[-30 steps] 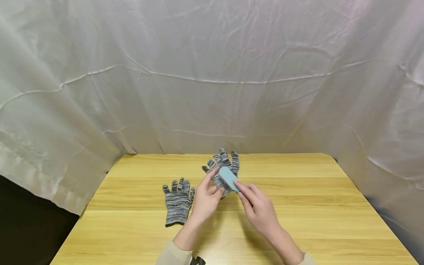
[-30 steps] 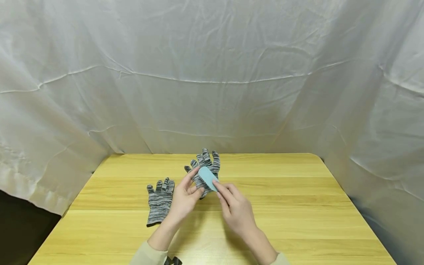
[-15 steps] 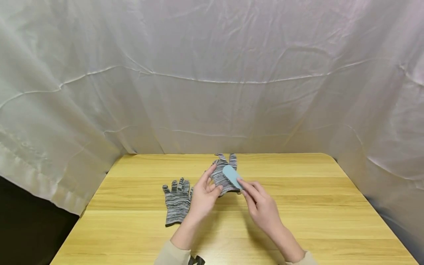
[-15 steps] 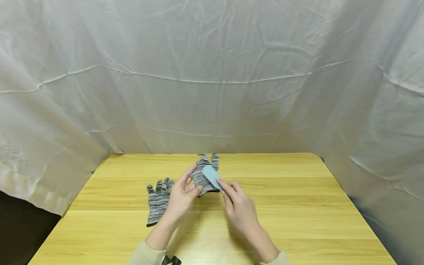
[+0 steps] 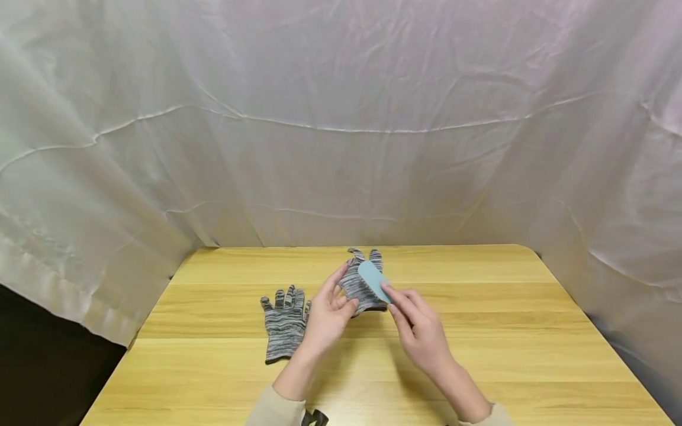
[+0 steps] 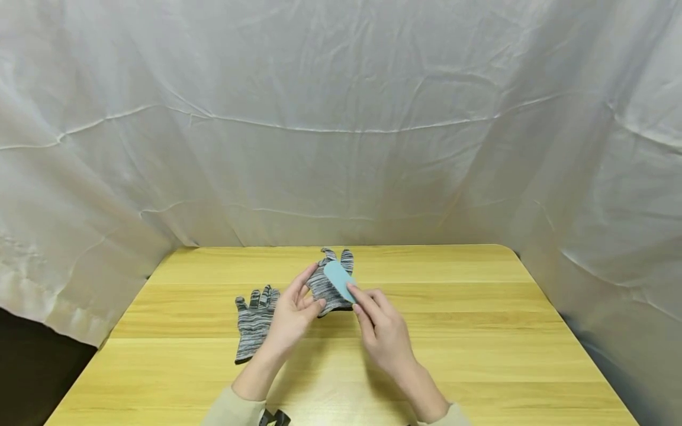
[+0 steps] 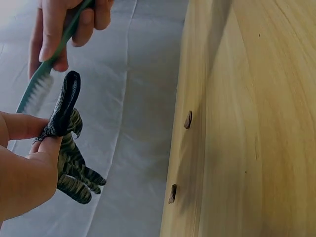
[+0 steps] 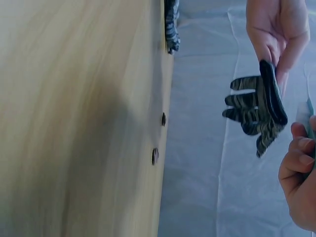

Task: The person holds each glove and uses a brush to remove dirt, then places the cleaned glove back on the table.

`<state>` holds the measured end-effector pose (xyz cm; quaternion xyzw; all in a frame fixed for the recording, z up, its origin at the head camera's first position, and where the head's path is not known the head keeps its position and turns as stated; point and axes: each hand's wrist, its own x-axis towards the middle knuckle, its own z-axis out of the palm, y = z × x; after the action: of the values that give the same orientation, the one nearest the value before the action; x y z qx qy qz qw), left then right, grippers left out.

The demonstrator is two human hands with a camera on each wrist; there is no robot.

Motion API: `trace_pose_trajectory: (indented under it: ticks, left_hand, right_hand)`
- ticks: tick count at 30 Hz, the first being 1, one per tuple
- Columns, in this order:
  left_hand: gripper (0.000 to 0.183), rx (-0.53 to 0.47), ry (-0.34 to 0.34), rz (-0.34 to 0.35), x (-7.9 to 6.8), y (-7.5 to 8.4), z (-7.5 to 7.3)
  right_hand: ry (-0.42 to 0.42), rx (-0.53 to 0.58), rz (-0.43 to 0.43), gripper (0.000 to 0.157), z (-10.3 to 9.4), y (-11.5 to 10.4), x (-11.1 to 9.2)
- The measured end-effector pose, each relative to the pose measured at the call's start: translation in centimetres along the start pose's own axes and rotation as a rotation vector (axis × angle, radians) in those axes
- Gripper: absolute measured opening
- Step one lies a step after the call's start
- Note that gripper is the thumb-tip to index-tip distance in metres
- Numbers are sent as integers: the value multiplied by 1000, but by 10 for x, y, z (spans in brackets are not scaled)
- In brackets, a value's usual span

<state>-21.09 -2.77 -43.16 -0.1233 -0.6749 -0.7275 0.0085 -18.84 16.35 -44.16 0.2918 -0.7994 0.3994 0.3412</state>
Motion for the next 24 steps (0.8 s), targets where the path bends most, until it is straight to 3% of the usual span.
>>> trace_pose_trajectory:
  ticks: [9, 16, 20, 24]
  left_hand:
    - [76, -58, -52, -2, -2, 0, 2]
    - [75, -38, -53, -5, -2, 2, -3]
    - [75, 5, -31, -16, -3, 5, -15]
    - [76, 49, -36, -1, -5, 7, -43]
  right_hand:
    - [-87, -43, -17, 42, 7, -4, -4]
    - [-106, -46, 57, 42, 6, 4, -6]
    - [-78, -83, 105, 40, -2, 14, -5]
    - [-39, -121, 208, 40, -21, 26, -6]
